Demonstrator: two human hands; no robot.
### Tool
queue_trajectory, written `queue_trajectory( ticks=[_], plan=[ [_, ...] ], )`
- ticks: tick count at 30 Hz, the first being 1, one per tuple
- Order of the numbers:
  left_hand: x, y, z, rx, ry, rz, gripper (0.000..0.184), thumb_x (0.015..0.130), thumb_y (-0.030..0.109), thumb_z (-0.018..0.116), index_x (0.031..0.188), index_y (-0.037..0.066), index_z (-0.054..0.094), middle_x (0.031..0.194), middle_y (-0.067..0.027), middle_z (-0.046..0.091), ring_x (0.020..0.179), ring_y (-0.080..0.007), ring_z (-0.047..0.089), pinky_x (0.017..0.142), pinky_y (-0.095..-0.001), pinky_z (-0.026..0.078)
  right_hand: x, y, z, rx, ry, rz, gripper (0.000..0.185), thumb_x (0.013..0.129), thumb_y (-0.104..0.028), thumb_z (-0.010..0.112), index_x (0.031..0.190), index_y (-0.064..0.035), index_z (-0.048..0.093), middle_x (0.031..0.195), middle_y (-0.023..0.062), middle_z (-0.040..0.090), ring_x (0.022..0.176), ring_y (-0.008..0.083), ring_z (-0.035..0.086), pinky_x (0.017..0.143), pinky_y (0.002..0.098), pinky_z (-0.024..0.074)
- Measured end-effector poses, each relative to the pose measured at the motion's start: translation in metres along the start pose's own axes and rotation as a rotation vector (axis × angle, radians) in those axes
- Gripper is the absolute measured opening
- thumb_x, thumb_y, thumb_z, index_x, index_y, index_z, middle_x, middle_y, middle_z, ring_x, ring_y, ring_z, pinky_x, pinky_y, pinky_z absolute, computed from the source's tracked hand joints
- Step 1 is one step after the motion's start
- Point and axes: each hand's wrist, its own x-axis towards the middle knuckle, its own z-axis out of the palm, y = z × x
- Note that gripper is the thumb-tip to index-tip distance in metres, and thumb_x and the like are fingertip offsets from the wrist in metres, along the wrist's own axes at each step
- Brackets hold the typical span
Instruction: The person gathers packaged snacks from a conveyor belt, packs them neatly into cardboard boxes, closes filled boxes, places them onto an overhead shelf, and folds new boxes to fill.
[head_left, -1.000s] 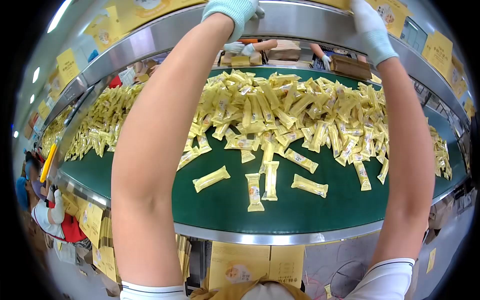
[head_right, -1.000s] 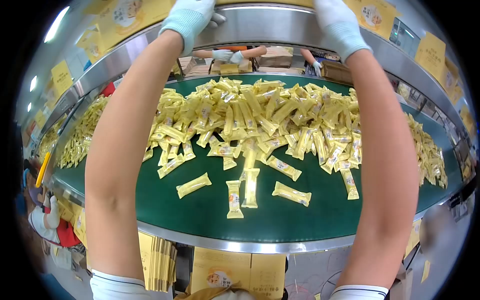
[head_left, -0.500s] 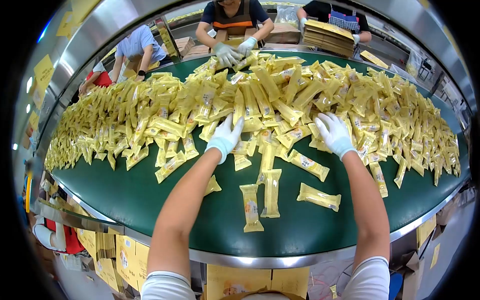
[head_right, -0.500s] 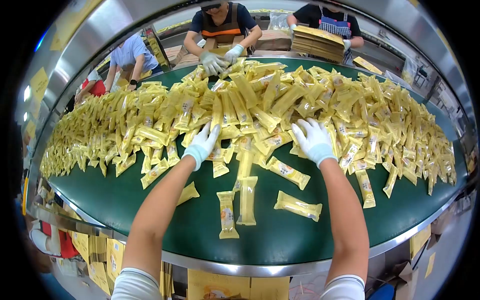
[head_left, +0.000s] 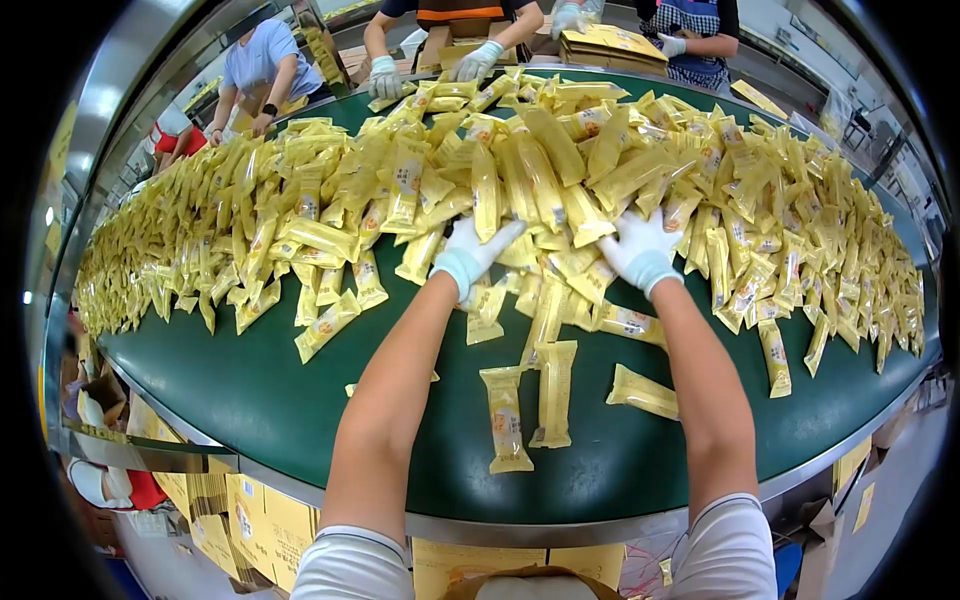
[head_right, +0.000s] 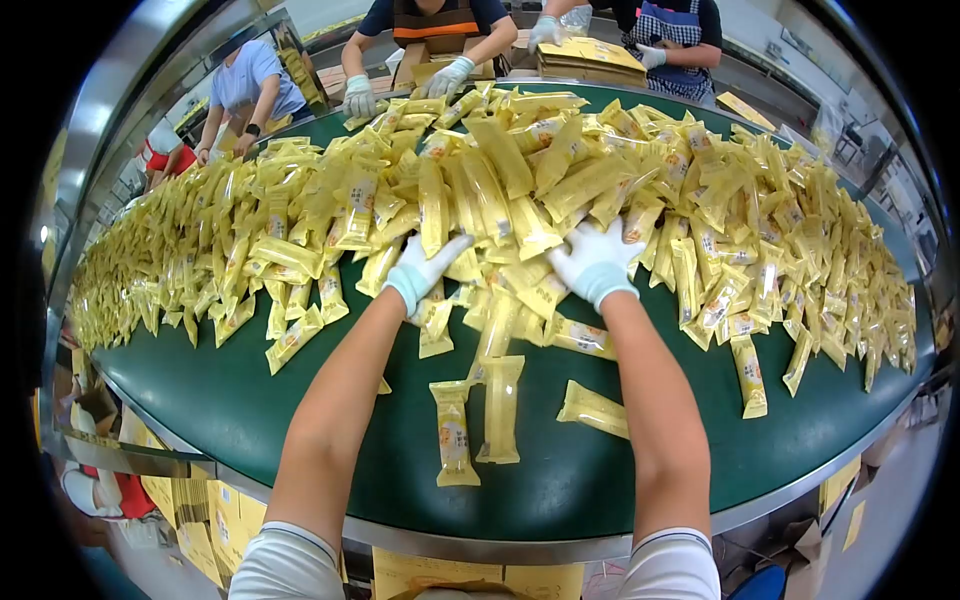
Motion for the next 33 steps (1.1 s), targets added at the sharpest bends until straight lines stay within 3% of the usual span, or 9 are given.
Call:
queue_trajectory(
  ticks=[4,8,11,15,19,21,25,29,33],
  plan=[
    [-0.035,-0.012,0.003,-0.042,0.038,0.067,0.055,0.09,0.041,0.073,0.127,0.002,0.064,0.117,-0.0143,0.07,0.105,-0.0245,0.066,0.096,-0.0363,0.05,-0.056,-0.038,0.0,0.097,0.315,-0.176,0.062,0.085,-0.071,0.047,0.128,-0.0318,0.068,0.131,0.0063,0.066,0.138,0.0448,0.035,0.11,0.0755,0.0098],
    [-0.084,-0.008,-0.025,-0.056,-0.058,-0.028,0.057,0.091,0.039,0.072,0.134,0.003,0.06,0.122,-0.0139,0.068,0.104,-0.0247,0.066,0.096,-0.0355,0.05,-0.084,-0.048,-0.001,0.175,-0.032,-0.209,0.057,0.085,-0.066,0.053,0.118,-0.0232,0.072,0.106,0.0053,0.074,0.137,0.0532,0.031,0.107,0.077,0.0181],
    [-0.111,-0.002,-0.049,0.213,-0.101,-0.058,0.058,0.093,0.041,0.07,0.137,0.006,0.058,0.129,-0.0162,0.065,0.108,-0.0275,0.065,0.099,-0.0357,0.048,-0.11,-0.052,0.018,0.174,0.217,-0.323,0.062,0.087,-0.064,0.056,0.126,-0.0167,0.067,0.119,0.0121,0.069,0.136,0.0558,0.032,0.107,0.075,0.0217],
    [-0.16,0.042,-0.087,0.363,-0.338,-0.122,0.051,0.091,0.038,0.069,0.133,0.011,0.061,0.127,-0.0207,0.064,0.111,-0.0297,0.064,0.094,-0.0357,0.05,-0.145,-0.037,0.013,0.274,-0.007,-0.371,0.063,0.087,-0.058,0.062,0.132,-0.0141,0.061,0.124,0.0182,0.066,0.132,0.059,0.039,0.112,0.0602,0.0293],
    [-0.245,0.061,-0.078,0.924,-0.078,0.135,0.073,0.079,0.063,0.07,0.139,0.022,0.058,0.145,-0.0241,0.048,0.139,-0.045,0.038,0.109,-0.0575,0.034,-0.201,-0.013,-0.016,0.27,-0.015,-0.444,0.071,0.087,-0.055,0.064,0.142,-0.0118,0.052,0.132,0.0157,0.062,0.134,0.055,0.039,0.111,0.0571,0.0317],
    [-0.294,0.08,-0.057,0.727,-0.114,0.155,0.091,0.074,0.07,0.071,0.149,0.025,0.048,0.157,-0.024,0.033,0.145,-0.0522,0.022,0.109,-0.0727,0.02,-0.234,-0.002,-0.03,0.375,0.034,-0.453,0.071,0.085,-0.047,0.07,0.141,-0.0075,0.052,0.14,0.0189,0.054,0.131,0.0531,0.041,0.111,0.0569,0.0311],
    [-0.36,0.085,0.009,0.871,-0.431,0.226,0.09,0.073,0.075,0.067,0.152,0.04,0.043,0.159,-0.0233,0.028,0.139,-0.0579,0.026,0.101,-0.0815,0.017,-0.308,0.004,-0.033,0.385,0.127,-0.408,0.071,0.082,-0.034,0.076,0.14,-0.0017,0.051,0.145,0.025,0.047,0.131,0.052,0.041,0.112,0.0564,0.0308],
    [-0.351,0.078,0.07,0.899,-0.197,0.267,0.068,0.087,0.061,0.063,0.15,0.049,0.041,0.16,-0.0172,0.03,0.142,-0.0573,0.024,0.102,-0.0832,0.015,-0.373,-0.005,-0.025,0.643,0.167,-0.331,0.069,0.078,-0.021,0.077,0.138,0.0004,0.05,0.143,0.0243,0.049,0.136,0.0497,0.04,0.115,0.0557,0.0295],
    [-0.353,0.103,0.071,0.79,-0.046,0.269,0.059,0.088,0.048,0.067,0.144,0.037,0.053,0.155,-0.0148,0.039,0.14,-0.0502,0.033,0.105,-0.0784,0.017,-0.432,0.003,-0.032,0.751,0.286,-0.209,0.042,0.079,-0.003,0.066,0.12,0.0005,0.062,0.12,0.0196,0.063,0.111,0.0385,0.06,0.099,0.0447,0.0474]
  ],
)
